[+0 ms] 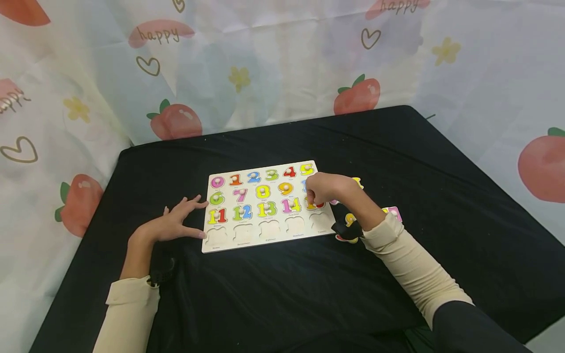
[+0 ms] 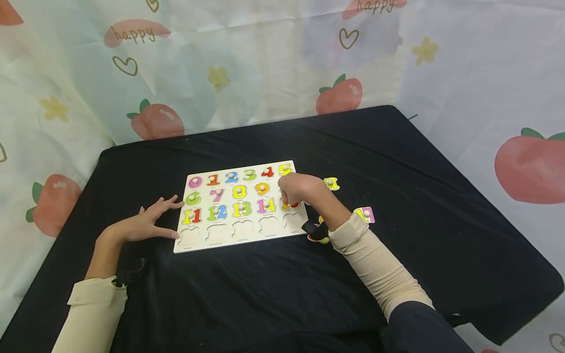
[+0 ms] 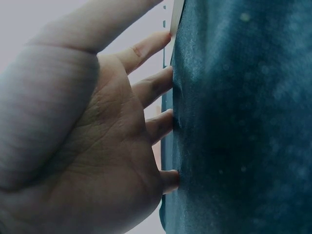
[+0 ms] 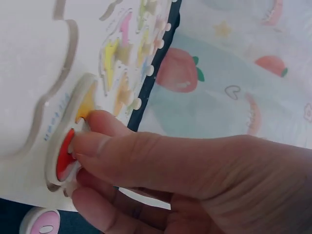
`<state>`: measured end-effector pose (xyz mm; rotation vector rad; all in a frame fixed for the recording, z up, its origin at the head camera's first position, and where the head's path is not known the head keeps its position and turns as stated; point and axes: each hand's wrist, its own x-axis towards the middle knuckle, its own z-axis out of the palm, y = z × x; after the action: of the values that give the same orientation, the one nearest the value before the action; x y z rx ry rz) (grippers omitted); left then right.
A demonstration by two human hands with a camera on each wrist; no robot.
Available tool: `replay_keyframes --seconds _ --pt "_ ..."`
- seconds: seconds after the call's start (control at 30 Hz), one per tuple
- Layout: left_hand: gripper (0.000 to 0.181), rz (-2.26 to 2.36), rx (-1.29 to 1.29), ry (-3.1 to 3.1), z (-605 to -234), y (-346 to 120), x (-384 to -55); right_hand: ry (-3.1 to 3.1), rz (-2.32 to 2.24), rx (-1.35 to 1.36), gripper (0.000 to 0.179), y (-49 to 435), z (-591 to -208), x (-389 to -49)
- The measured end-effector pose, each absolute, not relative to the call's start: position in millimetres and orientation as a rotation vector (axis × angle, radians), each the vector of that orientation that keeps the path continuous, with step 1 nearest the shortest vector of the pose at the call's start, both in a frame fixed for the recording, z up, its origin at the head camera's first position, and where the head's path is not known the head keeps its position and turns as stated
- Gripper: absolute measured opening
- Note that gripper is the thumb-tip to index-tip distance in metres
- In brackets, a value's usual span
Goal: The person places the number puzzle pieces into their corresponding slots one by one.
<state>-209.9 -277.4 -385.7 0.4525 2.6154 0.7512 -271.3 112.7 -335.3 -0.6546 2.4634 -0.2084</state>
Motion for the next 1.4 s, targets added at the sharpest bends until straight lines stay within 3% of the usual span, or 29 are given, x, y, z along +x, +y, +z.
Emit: replay_keyframes --seconds 0.43,0.9,1.4 --pt "0.092 0.755 0.453 2.613 -385.2 -277.5 -210.0 2.454 -0.236 -0.571 0.003 114.7 -336.4 -273.7" --pt "0.092 0.750 0.452 2.613 -384.9 -278.2 -212.1 2.631 -0.389 -0.654 0.008 158.9 -313.1 -286.0" --pt "0.092 0.763 0.452 2.608 -385.9 -278.2 -209.4 2.794 -0.413 -0.395 0.006 197.8 -287.1 -281.5"
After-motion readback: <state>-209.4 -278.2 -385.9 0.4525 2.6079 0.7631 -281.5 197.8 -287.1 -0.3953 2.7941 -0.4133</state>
